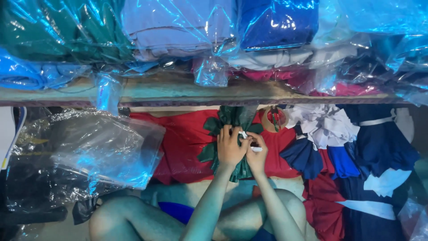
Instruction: A person folds a green fabric and carefully inserts it into a plastic sleeve for packaging.
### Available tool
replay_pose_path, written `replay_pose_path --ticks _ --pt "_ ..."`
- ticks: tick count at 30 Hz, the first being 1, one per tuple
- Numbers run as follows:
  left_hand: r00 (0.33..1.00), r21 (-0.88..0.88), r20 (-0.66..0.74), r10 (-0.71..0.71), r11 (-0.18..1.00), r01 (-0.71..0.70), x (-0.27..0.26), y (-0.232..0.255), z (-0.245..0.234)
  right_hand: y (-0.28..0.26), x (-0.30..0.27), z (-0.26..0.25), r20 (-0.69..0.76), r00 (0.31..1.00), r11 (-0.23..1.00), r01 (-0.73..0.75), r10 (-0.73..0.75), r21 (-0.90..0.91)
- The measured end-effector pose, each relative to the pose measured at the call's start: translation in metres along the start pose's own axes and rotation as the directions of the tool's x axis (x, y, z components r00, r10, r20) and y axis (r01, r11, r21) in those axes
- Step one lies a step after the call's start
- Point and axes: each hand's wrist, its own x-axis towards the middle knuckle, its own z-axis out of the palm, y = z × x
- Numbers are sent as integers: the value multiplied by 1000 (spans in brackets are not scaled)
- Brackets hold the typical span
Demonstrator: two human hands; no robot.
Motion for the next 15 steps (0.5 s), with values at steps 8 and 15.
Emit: replay_pose_path --ticks 8,15 --pt "998 -267 40 -53 962 62 1 -10 -3 12 -1 -11 8 997 993 -71 72 -98" --pt "979 -344 116 -167 918 198 0 -7 -8 14 1 -19 106 967 972 -236 232 21"
